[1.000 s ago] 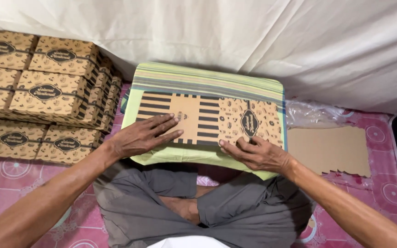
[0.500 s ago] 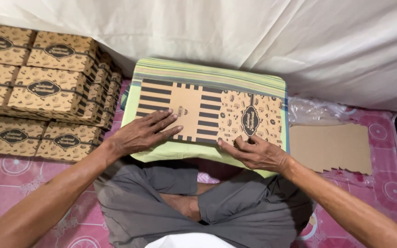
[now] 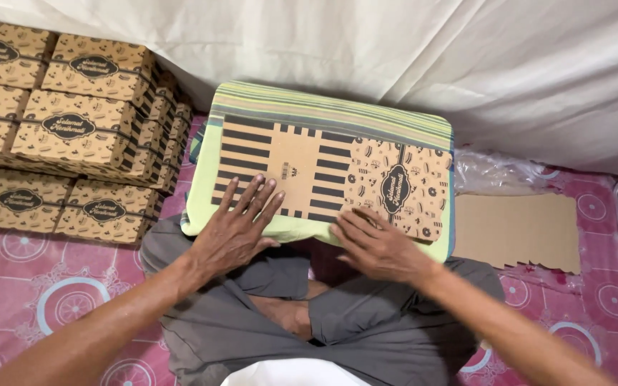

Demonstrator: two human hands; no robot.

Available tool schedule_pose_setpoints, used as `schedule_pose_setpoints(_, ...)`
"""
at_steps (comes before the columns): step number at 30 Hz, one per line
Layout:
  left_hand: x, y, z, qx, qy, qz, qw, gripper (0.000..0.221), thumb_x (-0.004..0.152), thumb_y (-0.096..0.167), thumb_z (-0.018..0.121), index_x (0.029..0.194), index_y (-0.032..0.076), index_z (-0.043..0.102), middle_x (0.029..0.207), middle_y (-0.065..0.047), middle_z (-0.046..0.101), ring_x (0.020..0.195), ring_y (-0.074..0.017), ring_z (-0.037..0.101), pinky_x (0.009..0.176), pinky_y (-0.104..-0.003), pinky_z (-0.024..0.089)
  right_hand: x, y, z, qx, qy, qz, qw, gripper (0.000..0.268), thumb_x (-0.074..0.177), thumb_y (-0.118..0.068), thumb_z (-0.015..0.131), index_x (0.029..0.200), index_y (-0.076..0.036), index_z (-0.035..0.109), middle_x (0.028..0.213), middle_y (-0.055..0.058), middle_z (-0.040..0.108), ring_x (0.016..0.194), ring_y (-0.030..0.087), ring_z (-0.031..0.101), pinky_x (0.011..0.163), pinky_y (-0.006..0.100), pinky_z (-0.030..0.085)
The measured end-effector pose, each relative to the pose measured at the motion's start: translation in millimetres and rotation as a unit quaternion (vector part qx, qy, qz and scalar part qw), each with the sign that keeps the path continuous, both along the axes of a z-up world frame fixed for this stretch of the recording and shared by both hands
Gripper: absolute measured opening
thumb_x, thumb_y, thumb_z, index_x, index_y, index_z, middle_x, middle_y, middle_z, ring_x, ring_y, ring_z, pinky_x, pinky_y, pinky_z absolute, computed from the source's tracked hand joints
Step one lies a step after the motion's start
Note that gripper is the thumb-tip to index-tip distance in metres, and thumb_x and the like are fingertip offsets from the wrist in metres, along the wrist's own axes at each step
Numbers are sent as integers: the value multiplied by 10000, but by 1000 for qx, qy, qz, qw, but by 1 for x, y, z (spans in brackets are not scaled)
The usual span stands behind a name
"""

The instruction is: Assembling small cardboard boxes by folding and tucking pre-cut sheets.

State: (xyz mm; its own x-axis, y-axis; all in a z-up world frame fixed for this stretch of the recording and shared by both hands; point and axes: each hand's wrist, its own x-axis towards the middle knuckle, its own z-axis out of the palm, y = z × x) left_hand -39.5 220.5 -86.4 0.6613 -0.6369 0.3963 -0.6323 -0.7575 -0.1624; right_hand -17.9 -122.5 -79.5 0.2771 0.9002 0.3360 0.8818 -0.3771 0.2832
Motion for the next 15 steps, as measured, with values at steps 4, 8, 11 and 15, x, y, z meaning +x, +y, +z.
schedule_pose_setpoints(4,-2,-4,-6,-8,-3,16,1000,778,998,566,406,1602,79,333,1617,-228,368,1511,-428,301,1236,-648,167,-27,58,-25,53,58,-82,993,715,1006,-620,399,1440,-65,520,1437,202,545,1440,365,408,1240,607,148)
schedule_pose_setpoints(8,-10,-16,10,-58,32,46,997,665,1013,458,484,1537,52,430,1559,-212,451,1487,-422,342,1213,-637,201,-43,88,-11,115,81,-167,976,811,933,-572,579,1519,-30,435,1492,221,494,1443,437,389,1180,754,104)
schedule_pose_setpoints(11,-7,-33,22,-119,48,92,987,405,1014,362,560,1285,63,604,1297,-152,552,1271,-371,472,1001,-534,363,-44,92,-11,126,57,-179,974,755,910,-507,623,1486,-37,493,1458,219,532,1426,442,417,1158,779,138)
schedule_pose_setpoints(15,28,-45,0,-152,289,189,926,289,949,398,634,883,118,613,796,-90,559,730,-363,665,571,-503,562,-43,90,-15,133,42,-174,975,722,894,-404,639,1503,-52,476,1509,212,487,1448,439,396,1152,784,160)
